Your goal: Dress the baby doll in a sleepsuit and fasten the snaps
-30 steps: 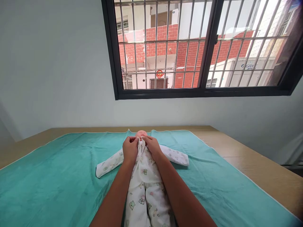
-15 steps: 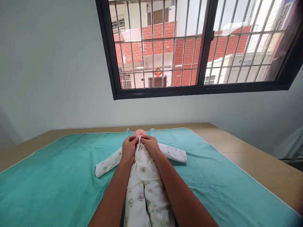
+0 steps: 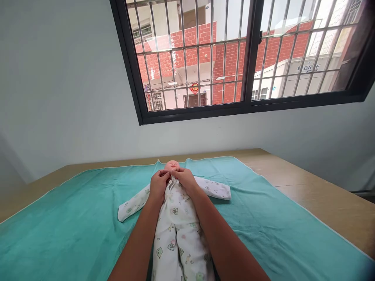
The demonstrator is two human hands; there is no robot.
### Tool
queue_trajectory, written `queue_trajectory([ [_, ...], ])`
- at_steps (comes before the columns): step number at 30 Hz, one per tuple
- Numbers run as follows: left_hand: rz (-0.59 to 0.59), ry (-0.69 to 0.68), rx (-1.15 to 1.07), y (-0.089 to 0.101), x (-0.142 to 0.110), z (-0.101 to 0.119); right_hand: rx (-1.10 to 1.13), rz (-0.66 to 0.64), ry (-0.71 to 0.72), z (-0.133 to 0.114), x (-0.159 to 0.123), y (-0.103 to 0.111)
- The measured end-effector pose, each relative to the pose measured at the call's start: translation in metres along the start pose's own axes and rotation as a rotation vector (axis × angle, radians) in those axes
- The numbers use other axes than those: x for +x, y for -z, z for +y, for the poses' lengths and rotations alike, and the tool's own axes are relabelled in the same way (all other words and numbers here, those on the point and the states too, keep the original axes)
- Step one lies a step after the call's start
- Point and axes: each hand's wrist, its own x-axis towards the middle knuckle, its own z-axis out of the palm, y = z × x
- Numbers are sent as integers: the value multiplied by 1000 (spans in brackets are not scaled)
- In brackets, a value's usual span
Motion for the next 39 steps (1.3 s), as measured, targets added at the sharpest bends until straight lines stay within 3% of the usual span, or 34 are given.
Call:
queue_trajectory([
  [6, 16, -11, 48, 0, -2, 2, 125, 40, -27, 2, 1, 2],
  [11, 19, -41, 93, -1, -2, 2, 198, -14, -1, 6, 3, 5],
  [16, 8, -70, 142, -2, -4, 4, 140, -50, 14, 4, 0, 4],
  [23, 28, -55, 147, -1, -5, 6, 58, -4, 58, 3, 0, 1],
  [39, 23, -70, 170, -1, -3, 2, 85, -21, 101, 6, -1, 2],
])
